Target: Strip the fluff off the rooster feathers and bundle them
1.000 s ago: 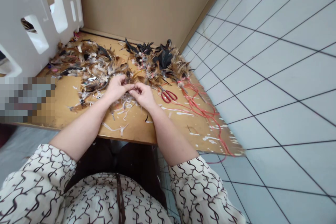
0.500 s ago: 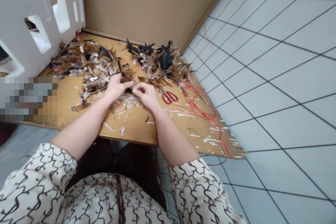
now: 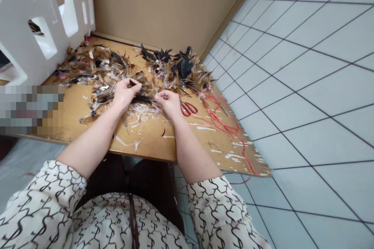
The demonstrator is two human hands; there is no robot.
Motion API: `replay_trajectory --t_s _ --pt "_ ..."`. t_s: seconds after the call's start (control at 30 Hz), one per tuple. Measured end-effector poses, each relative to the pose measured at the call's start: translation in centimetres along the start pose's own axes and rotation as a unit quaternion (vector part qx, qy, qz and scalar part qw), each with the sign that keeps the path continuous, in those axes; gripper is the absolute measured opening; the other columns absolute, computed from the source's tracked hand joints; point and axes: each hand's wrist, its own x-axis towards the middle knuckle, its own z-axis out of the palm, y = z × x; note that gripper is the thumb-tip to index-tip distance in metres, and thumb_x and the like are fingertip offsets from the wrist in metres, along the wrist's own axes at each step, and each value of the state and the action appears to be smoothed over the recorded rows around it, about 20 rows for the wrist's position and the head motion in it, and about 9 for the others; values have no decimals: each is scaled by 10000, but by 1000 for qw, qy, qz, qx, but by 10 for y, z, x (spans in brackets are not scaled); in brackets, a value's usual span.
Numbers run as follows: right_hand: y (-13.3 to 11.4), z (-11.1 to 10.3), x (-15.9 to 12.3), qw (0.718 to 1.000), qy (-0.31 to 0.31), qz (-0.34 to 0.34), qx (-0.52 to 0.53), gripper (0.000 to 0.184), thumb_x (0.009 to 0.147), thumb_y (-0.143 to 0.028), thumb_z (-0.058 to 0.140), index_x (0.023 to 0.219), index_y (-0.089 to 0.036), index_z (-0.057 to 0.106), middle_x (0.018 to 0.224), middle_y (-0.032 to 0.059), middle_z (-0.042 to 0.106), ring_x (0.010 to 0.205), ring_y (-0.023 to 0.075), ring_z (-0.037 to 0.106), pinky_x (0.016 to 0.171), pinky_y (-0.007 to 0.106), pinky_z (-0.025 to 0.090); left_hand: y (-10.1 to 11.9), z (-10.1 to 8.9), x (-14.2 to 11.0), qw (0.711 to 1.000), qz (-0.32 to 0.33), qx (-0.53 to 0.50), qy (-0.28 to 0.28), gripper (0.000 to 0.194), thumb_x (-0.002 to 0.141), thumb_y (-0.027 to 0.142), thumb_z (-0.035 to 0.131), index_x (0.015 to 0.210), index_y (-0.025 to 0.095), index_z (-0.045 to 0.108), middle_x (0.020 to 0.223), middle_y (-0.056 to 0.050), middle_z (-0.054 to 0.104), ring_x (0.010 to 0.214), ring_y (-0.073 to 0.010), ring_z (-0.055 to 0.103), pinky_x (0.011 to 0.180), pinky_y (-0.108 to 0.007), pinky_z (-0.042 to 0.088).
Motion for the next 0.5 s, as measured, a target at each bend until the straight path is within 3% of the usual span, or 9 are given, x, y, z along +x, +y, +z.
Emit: replay_trajectory --t_s 0.13,0.27,0.5 --pt "9 -13 12 994 89 55 22 124 567 -263 609 543 -186 514 439 -77 454 447 74 394 525 236 345 -1 -1 0 1000 2 -1 -4 114 587 120 623 509 142 543 394 56 485 364 -35 366 398 -166 275" --pt "17 -25 23 982 170 69 -39 106 583 -210 590 522 -182 508 452 -66 470 461 81 412 553 246 361 -1 0 0 1000 0 4 -8 141 598 108 619 493 144 532 388 57 480 364 -35 368 393 -163 270" --pt "43 -41 43 967 232 44 -100 65 612 -174 546 621 -185 483 525 -48 482 513 110 469 605 279 432 5 -5 3 1000 -13 1 21 127 602 95 609 515 144 529 394 63 478 356 -36 360 400 -174 280"
